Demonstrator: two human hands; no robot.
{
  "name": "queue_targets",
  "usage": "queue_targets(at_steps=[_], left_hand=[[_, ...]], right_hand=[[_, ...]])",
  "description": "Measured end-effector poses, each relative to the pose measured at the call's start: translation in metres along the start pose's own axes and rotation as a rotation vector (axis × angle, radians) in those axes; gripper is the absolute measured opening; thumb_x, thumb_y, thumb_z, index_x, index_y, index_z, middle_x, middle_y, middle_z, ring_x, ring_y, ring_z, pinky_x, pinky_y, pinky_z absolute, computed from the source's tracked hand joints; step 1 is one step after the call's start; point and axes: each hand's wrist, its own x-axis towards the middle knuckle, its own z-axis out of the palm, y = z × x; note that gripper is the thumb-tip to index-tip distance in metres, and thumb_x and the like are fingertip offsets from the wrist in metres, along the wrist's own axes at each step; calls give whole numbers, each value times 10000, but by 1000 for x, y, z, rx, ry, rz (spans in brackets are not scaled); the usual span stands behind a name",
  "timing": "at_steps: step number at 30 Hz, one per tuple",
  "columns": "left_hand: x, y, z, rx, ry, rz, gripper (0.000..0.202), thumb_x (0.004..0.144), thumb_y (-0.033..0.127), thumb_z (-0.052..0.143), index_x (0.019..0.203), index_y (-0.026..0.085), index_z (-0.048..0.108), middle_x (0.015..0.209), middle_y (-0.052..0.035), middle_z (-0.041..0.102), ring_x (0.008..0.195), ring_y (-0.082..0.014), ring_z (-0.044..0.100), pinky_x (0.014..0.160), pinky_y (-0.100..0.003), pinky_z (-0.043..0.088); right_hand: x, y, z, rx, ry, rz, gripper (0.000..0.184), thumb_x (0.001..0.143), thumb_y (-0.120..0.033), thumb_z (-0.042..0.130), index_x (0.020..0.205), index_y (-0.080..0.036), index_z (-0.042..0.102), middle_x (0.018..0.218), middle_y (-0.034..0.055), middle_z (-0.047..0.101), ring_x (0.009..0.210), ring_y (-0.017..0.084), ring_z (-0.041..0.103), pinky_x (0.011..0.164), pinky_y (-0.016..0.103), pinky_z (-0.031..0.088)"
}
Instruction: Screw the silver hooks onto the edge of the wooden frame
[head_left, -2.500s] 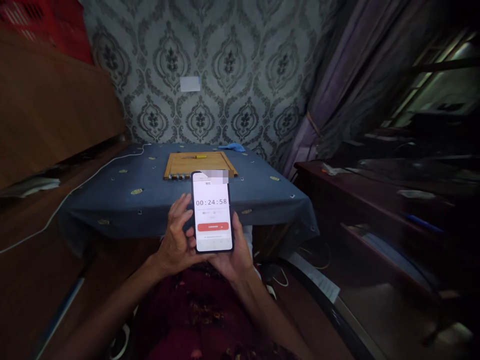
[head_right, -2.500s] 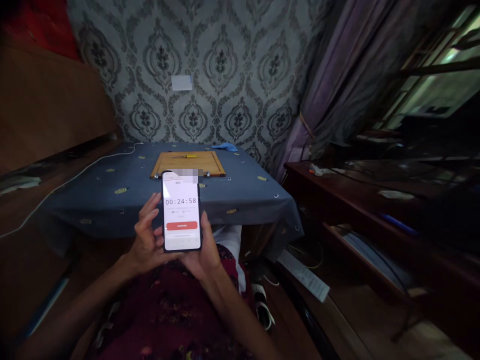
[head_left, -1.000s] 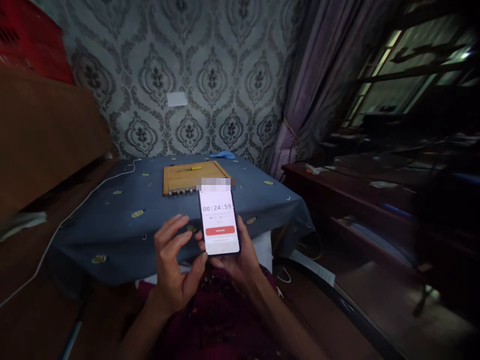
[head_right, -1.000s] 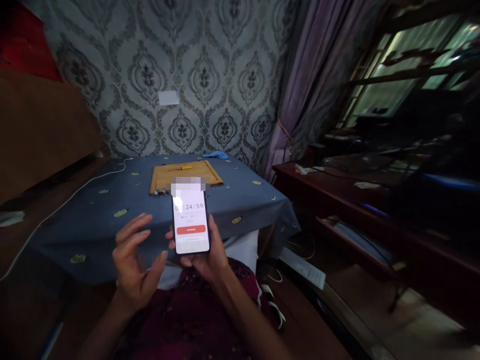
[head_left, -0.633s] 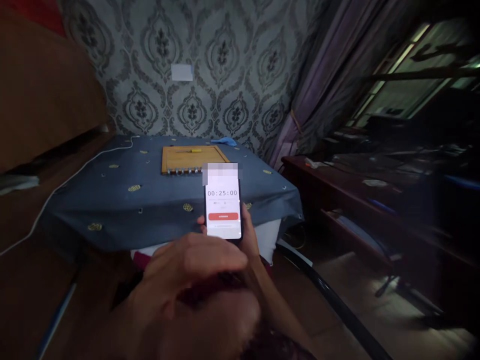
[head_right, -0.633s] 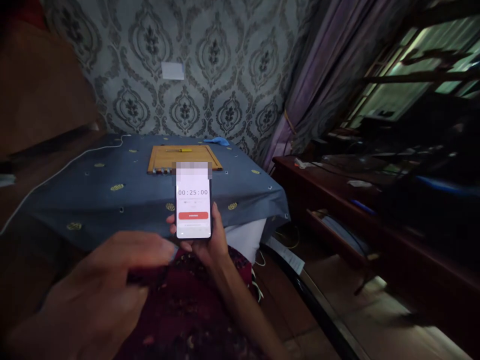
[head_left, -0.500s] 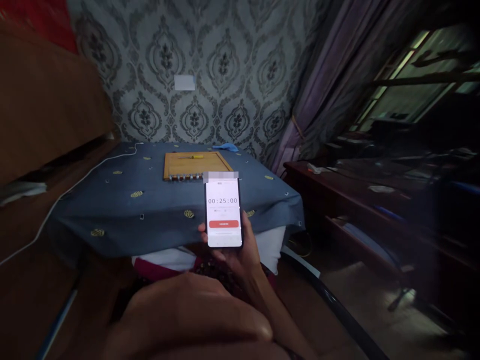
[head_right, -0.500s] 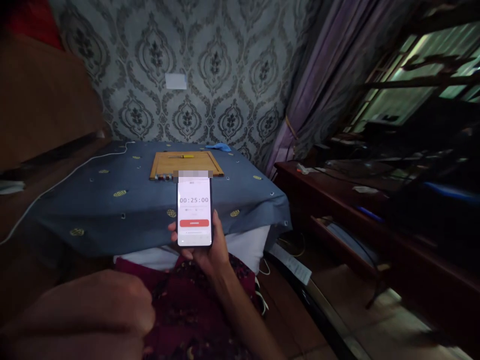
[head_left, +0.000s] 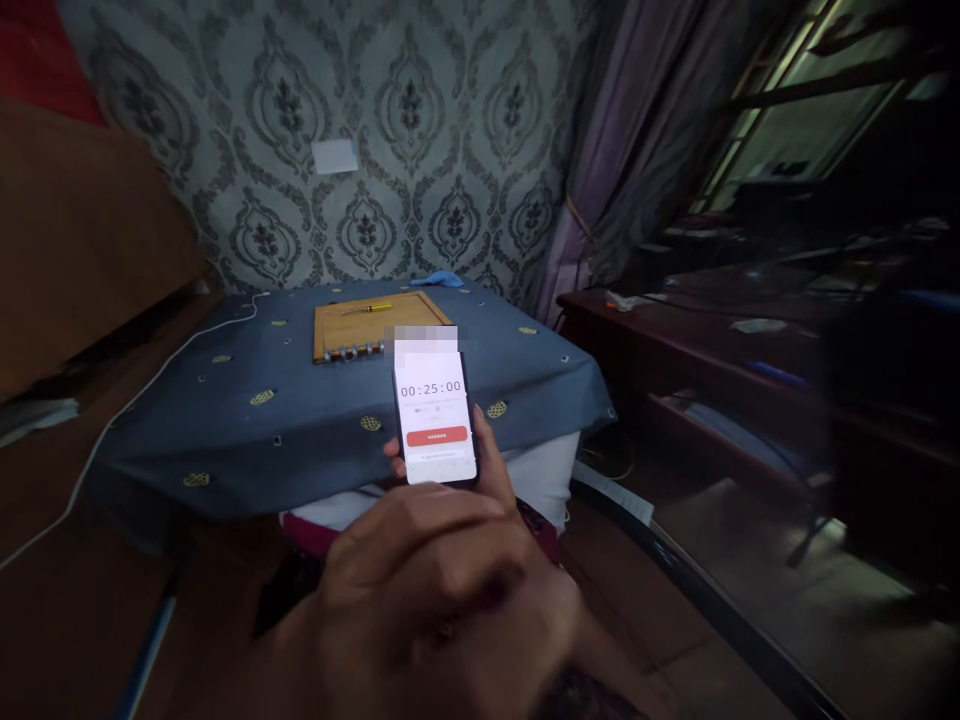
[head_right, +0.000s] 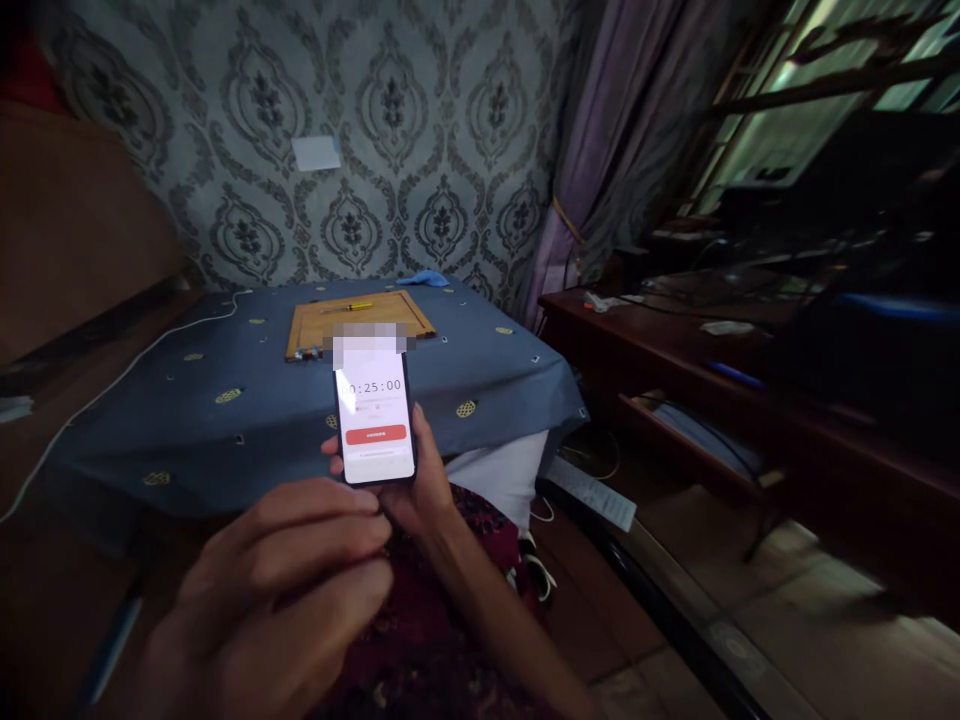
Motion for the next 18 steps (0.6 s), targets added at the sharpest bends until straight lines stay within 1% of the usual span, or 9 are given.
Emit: queue_targets(at_steps=[1, 2, 3, 4, 7, 10, 14, 18], left_hand=[[1, -5, 7, -23, 18, 43, 225, 965, 161, 489, 1140, 204, 625, 1028, -30, 725, 1095, -160, 641, 944, -323, 578], [1, -10, 14, 8, 74, 45, 205, 948, 127, 498, 1105, 171, 622, 1025, -50, 727, 1102, -172, 635, 977, -352, 560], [-1, -16, 21, 60, 110, 43, 170, 926, 110, 527, 1060, 151, 622, 1007, -64, 730, 1087, -183, 634, 980, -366, 551], [-4, -21, 27, 118, 128, 48, 136, 915, 115, 551, 1028, 148, 620, 985, -67, 733, 1065, -189, 633, 975, -376, 545], [-14, -34, 42, 185, 186, 61, 95, 909, 134, 556, 983, 153, 614, 964, -74, 735, 1036, -203, 616, 970, -406, 521], [-18, -38, 47, 192, 208, 49, 107, 911, 143, 545, 991, 164, 613, 976, -73, 735, 1055, -213, 601, 977, -427, 495], [-20, -41, 47, 213, 213, 36, 121, 899, 130, 562, 1009, 155, 604, 999, -87, 730, 1077, -228, 593, 996, -462, 459], [-22, -48, 46, 224, 205, 19, 111, 902, 134, 564, 1008, 148, 595, 1014, -101, 730, 1087, -243, 583, 992, -483, 450]], right_hand=[[-1, -1, 2, 2, 21, -3, 779, 945, -674, 240, 988, -71, 731, 844, 149, 784, 689, 171, 725, 630, 252, 566], [-1, -1, 3, 6, 38, -7, 770, 948, -666, 245, 979, -74, 736, 835, 143, 785, 710, 175, 728, 698, 266, 574], [-1, -1, 3, 11, 50, -12, 749, 950, -657, 257, 975, -86, 741, 831, 134, 787, 726, 182, 729, 729, 281, 575], [-1, -1, 3, 13, 56, -20, 723, 949, -647, 271, 971, -101, 745, 826, 126, 788, 729, 189, 727, 725, 293, 573], [2, 1, 0, 17, 71, -59, 646, 947, -611, 313, 953, -139, 754, 820, 105, 787, 692, 201, 709, 584, 290, 532], [4, 2, -2, 21, 79, -73, 599, 941, -586, 340, 972, -156, 755, 853, 104, 787, 696, 211, 699, 460, 260, 444], [2, 1, 1, 7, 52, -57, 596, 921, -609, 373, 1032, -158, 746, 865, 106, 784, 680, 209, 682, 392, 236, 380], [0, -1, 2, 33, 18, 12, 673, 945, -630, 280, 1064, -147, 734, 804, 102, 770, 544, 166, 627, 369, 223, 383]])
